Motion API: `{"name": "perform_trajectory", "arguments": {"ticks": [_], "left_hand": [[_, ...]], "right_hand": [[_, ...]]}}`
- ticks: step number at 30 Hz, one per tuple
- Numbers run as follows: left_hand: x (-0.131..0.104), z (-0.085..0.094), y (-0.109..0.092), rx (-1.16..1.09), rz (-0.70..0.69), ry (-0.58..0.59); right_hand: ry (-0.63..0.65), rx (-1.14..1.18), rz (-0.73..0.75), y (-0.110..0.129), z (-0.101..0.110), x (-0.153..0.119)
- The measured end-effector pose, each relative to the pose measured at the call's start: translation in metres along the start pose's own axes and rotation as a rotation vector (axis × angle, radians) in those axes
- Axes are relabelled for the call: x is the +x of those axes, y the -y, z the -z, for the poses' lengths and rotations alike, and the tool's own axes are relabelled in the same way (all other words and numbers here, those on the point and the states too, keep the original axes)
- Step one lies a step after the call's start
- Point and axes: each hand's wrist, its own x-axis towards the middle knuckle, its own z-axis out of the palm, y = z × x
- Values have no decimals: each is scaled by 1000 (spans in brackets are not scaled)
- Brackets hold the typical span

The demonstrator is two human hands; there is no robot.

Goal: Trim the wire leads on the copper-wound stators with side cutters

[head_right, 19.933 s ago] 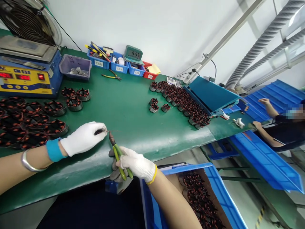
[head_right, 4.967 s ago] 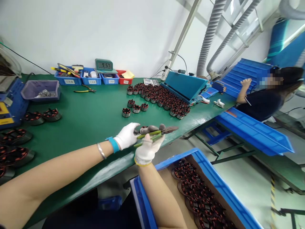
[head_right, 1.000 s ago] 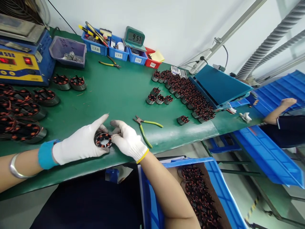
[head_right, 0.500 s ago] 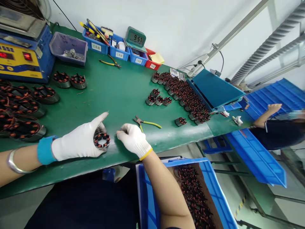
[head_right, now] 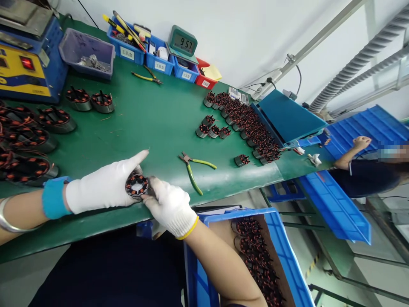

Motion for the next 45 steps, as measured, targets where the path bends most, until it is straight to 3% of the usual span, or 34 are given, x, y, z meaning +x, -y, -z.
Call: {"name": "perform_trajectory", "arguments": {"ticks": [5, 9, 13, 16, 24, 28, 31, 35, 39, 40, 43, 44, 45], "left_hand": [[-1, -2, 1, 27, 1, -11], [-4, -6, 1, -47, -79, -47], [-1, -2, -5, 26, -144, 21], [3, 3, -12, 93, -150, 73], [1, -9, -14, -11, -148, 39], [1, -14, -14, -2, -187, 7], [2, -16, -14, 7, -210, -3], [2, -17, -14, 16, -240, -30], [2, -18, -14, 17, -279, -55], [2, -18, -15, 15, -282, -57], [2, -17, -16, 3, -283, -49], [1, -16, -17, -1, -279, -46], [1, -16, -17, -6, -274, -41]], "right_hand": [[19, 204, -88, -8, 5, 3], [69, 441, -148, -12, 8, 6], [196, 918, -276, -16, 7, 6], [212, 1045, -327, -18, 8, 6], [210, 986, -277, -20, 9, 6], [259, 1069, -301, -22, 12, 7], [227, 1061, -324, -28, 16, 8], [185, 778, -309, -38, 22, 1], [288, 375, -59, -40, 36, -13], [258, 313, -42, -39, 40, -15], [11, 230, -101, -32, 54, -7], [-13, 238, -105, -29, 56, -1], [41, 264, -88, -27, 56, 7]]}}
